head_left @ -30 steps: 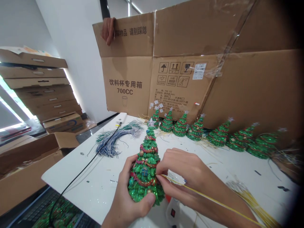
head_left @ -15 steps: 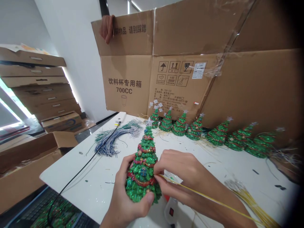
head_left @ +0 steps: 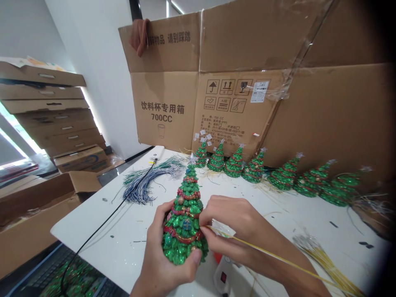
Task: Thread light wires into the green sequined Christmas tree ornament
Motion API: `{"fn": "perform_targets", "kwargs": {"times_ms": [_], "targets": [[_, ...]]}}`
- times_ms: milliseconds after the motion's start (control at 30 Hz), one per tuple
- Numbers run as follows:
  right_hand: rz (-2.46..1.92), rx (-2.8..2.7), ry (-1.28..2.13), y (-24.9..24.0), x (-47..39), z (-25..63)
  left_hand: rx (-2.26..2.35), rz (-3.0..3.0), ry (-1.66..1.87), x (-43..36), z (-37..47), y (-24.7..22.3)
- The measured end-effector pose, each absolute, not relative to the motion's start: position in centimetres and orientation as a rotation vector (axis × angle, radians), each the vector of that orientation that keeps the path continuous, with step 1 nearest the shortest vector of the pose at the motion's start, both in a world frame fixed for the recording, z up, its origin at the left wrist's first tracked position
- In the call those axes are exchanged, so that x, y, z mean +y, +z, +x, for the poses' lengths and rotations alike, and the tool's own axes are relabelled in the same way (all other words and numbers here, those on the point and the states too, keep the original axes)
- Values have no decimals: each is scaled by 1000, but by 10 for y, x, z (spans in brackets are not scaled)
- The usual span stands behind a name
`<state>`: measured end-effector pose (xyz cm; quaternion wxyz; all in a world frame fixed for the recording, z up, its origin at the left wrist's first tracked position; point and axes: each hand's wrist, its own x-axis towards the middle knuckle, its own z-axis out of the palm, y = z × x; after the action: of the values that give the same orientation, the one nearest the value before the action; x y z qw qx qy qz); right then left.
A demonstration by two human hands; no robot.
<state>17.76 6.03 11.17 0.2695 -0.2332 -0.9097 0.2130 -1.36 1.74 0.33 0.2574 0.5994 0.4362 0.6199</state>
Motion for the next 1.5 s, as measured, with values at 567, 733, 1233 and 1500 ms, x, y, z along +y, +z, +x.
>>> {"fn": "perform_targets", "kwargs": {"times_ms": [567, 733, 1233, 1500], "targets": [[-688, -2390, 635, 109, 61, 182, 1411, 1728, 1782, 12, -11, 0], [-679, -2371, 650, 111, 59, 182, 1323, 1648, 1777, 11, -10, 1], [-595, -2394, 343, 111, 54, 175, 1315, 1609, 1740, 10, -9, 5], [-556, -2393, 241, 108, 53, 170, 1358, 1579, 1744, 10, -11, 6]]}}
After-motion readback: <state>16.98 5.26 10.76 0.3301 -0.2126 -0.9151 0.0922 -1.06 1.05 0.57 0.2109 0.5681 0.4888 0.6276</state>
